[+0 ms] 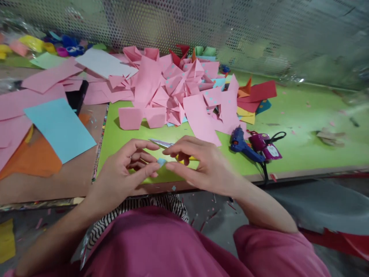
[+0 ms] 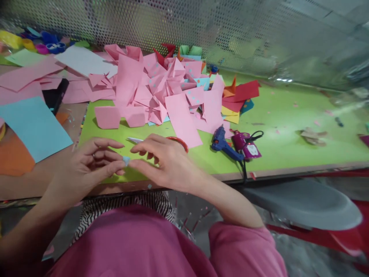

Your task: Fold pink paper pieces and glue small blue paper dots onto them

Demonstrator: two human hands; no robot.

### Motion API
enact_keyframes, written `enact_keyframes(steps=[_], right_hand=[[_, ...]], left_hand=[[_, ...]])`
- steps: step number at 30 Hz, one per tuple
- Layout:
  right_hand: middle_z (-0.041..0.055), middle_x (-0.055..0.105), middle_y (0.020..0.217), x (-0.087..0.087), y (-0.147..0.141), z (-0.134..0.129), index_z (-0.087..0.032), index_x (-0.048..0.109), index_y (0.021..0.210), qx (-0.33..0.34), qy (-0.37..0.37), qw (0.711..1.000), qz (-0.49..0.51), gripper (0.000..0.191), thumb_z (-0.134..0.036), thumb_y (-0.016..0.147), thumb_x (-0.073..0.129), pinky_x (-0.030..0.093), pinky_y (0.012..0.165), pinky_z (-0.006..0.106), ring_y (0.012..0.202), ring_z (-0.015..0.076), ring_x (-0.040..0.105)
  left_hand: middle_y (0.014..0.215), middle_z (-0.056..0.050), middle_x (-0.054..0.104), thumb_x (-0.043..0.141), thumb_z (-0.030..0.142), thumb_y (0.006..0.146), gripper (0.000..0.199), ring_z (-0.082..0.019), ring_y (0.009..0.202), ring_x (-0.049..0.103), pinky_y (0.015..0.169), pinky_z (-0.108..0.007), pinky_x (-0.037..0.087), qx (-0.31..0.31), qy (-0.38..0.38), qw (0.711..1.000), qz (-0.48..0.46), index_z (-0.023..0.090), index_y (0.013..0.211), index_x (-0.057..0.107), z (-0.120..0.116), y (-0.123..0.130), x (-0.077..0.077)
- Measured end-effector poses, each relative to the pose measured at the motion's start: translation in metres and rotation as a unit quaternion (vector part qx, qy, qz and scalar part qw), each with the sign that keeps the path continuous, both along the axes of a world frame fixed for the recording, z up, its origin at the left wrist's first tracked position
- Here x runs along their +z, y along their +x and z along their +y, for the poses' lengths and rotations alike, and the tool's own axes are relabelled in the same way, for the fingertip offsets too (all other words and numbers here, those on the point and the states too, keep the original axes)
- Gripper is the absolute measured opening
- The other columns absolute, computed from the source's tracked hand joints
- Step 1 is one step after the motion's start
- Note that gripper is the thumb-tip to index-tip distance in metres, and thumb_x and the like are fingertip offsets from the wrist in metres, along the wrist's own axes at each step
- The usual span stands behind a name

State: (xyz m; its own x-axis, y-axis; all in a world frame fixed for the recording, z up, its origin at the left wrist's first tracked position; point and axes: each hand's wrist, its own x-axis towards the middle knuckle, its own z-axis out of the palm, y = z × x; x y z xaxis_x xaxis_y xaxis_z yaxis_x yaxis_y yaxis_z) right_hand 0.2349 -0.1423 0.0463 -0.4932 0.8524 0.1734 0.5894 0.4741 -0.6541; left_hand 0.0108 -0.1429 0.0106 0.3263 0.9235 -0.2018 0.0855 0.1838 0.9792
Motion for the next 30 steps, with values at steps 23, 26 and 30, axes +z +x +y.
enact_keyframes(steps=[23,26,30], right_hand=[[0.0022,0.066,0.077,-0.019,-0.03,0.006,-0.017,0.066,0.083,0.009,0.253,0.964,-0.083,0.018,-0.013,0.096,0.055,0.044,0.064,0.027,0.074,0.0133,0.059],[0.0014,0.067,0.077,-0.022,-0.029,0.003,-0.019,0.065,0.083,0.029,0.346,0.925,-0.157,0.018,-0.014,0.098,0.057,0.041,0.059,0.029,0.071,0.014,0.057],[0.0007,0.067,0.078,-0.016,-0.028,0.0,-0.02,0.066,0.085,0.046,0.363,0.907,-0.206,0.021,-0.015,0.101,0.053,0.038,0.056,0.03,0.073,0.0135,0.057]], left_hand=[[0.074,0.0,0.075,0.067,0.033,0.084,0.013,-0.013,0.067,0.07,0.062,-0.02,0.057,0.002,0.01,0.999,0.045,0.02,0.084,0.071,0.007,-0.002,-0.009],[0.069,0.001,0.073,0.066,0.03,0.084,0.012,-0.012,0.064,0.07,0.06,-0.019,0.056,-0.002,0.007,0.999,0.032,0.02,0.078,0.069,0.008,-0.002,-0.009],[0.066,0.002,0.071,0.068,0.029,0.083,0.012,-0.011,0.061,0.068,0.06,-0.02,0.057,0.008,0.0,1.0,0.014,0.021,0.075,0.068,0.008,-0.001,-0.009]])
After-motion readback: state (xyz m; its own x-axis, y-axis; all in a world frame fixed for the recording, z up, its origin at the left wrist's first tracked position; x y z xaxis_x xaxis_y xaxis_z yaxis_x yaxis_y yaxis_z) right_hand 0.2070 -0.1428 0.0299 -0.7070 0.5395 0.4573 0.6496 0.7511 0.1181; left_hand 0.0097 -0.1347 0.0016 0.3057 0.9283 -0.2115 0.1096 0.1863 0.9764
